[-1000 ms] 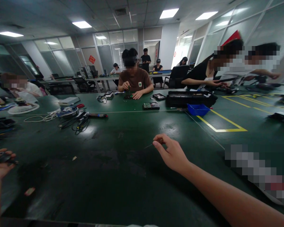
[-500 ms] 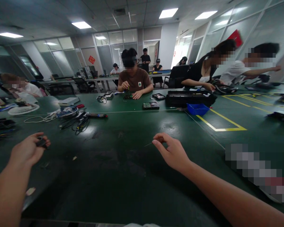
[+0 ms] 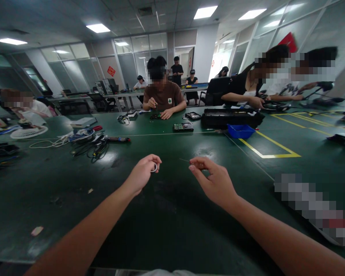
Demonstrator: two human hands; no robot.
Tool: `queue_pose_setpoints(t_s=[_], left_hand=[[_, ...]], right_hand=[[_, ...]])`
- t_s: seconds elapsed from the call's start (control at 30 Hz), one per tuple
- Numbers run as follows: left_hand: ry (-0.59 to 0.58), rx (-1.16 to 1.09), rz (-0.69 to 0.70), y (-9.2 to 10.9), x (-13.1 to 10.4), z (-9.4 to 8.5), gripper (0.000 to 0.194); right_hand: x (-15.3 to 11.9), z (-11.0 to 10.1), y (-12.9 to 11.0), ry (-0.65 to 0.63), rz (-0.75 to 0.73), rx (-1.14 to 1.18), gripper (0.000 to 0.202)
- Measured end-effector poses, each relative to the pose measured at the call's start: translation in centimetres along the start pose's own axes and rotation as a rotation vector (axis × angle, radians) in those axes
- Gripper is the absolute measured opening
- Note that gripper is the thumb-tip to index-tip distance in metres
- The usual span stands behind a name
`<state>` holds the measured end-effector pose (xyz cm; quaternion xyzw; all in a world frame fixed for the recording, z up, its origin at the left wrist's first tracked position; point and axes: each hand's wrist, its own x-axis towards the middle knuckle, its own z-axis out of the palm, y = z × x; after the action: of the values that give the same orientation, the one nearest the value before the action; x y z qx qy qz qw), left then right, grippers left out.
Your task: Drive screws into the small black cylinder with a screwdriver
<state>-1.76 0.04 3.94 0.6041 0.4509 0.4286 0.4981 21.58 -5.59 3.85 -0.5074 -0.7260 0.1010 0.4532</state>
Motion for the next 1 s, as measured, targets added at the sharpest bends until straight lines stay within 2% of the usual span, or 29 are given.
queue_pose_setpoints(t_s=[0.13,0.27,0.37,0.53,0.67,0.8,1.0], left_hand=[[-0.091,0.251,0.051,-0.7,-0.4,3.7,0.021],[-0.180,0.448,0.193,-2.3,-1.6,5.1,0.025],[-0.189,0.530,0.229,-3.6,-2.1,4.7,0.041],[-0.168,0.532,0.242,-3.8,-1.7,3.5,0.024],[-0.164,0.515,0.296,-3.0,-1.4,2.9,0.029],[-0.190,0.520,0.314,-3.2,-1.4,2.8,0.033],[-0.119,0.526,0.275,-3.5,-1.3,2.8,0.037]], right_hand=[[-0.1,-0.1,-0.1,0.058,-0.045,0.000,0.022],[-0.3,-0.3,-0.4,0.065,-0.068,-0.011,0.020],[-0.4,-0.5,-0.6,0.081,-0.093,-0.036,0.018],[-0.4,-0.7,-0.8,0.092,-0.090,0.005,0.017],[-0.3,-0.5,-0.6,0.031,-0.065,0.026,0.018],[-0.2,-0.1,-0.3,-0.031,-0.007,0.037,0.018],[-0.1,-0.1,-0.2,-0.013,0.048,0.041,0.020]])
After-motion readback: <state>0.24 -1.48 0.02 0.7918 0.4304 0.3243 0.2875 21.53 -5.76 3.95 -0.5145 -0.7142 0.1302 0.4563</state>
